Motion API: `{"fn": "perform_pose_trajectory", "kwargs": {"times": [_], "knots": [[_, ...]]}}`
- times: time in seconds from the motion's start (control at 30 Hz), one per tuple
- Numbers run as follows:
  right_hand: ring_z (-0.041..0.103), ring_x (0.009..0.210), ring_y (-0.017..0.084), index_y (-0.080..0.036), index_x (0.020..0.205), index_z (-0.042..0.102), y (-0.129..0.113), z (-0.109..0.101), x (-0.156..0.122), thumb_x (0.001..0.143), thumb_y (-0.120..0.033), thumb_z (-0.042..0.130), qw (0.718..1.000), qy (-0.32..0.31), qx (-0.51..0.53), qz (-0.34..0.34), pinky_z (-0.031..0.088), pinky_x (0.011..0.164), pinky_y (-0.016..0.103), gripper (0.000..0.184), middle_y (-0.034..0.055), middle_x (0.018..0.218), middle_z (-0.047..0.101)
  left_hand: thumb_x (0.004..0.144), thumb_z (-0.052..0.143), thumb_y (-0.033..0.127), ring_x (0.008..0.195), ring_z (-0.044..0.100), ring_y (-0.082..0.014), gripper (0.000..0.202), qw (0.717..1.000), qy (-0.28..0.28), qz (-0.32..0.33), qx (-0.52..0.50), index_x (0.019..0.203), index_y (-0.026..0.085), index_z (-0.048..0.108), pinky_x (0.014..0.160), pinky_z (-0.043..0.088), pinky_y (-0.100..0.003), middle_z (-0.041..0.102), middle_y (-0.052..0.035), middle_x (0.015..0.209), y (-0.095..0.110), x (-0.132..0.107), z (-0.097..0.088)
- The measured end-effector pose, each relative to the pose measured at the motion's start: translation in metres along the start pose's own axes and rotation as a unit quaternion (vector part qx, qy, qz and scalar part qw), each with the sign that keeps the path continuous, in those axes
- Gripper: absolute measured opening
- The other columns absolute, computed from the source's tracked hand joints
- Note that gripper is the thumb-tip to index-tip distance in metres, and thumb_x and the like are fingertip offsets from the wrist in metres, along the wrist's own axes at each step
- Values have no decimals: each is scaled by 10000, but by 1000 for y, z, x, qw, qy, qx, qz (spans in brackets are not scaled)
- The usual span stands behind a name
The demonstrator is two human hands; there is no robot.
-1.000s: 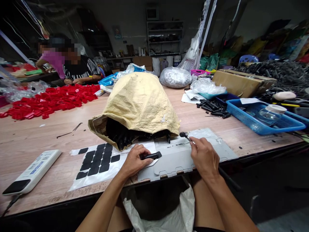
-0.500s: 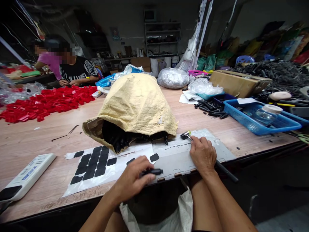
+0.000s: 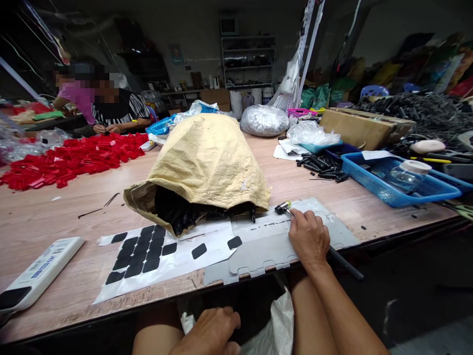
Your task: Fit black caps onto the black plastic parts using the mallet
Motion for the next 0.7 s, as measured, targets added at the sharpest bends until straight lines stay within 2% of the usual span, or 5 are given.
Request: {"fn": "perform_pose_trajectory", "kwargs": {"times": [0.13, 0.23, 0.33, 0.5, 0.7], "knots": [[485, 824, 208, -250, 1192, 725, 0, 0, -1, 984, -279, 548, 1000, 2, -3, 2, 249, 683, 332, 275, 62, 942, 637, 836, 713, 412, 887, 702, -246, 233, 989, 94, 63, -98, 1054, 336, 740, 755, 478, -330, 759, -2, 950, 23, -23, -74], [492, 834, 210, -256, 1195, 723, -1, -1, -1, 985, -278, 547, 1000, -1, -1, 5, 253, 686, 333, 275, 59, 947, 641, 916, 622, 400, 774, 661, -202, 195, 967, 233, 17, -100, 1061, 310, 719, 693, 435, -303, 721, 7, 829, 9, -26, -141], [496, 841, 212, -255, 1193, 722, -1, -2, -1, 984, -274, 547, 1000, -4, -1, 6, 258, 690, 332, 273, 60, 954, 642, 938, 596, 350, 810, 650, -213, 346, 926, 371, -38, -55, 1273, 267, 629, 731, 430, -313, 697, -13, 862, -14, -18, -193], [494, 843, 211, -254, 1195, 722, -1, -2, 0, 982, -271, 552, 1000, -4, 1, 7, 261, 694, 332, 272, 62, 954, 640, 940, 584, 289, 875, 666, -239, 420, 902, 417, -103, 39, 1356, 253, 544, 664, 402, -303, 689, -55, 1032, -27, 8, -228], [491, 846, 205, -263, 1187, 726, -1, -2, 0, 975, -266, 565, 1000, -2, 8, 15, 262, 698, 328, 266, 57, 959, 640, 932, 619, 240, 899, 678, -223, 211, 889, 416, -145, 127, 1136, 279, 654, 675, 421, -308, 661, -31, 1128, -26, 16, -236]]}}
Point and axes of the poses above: each hand's wrist, its own x-axis towards the middle knuckle, its own z-axis out of the palm, y = z × x, the point moved 8 cm from there along x, towards the middle knuckle
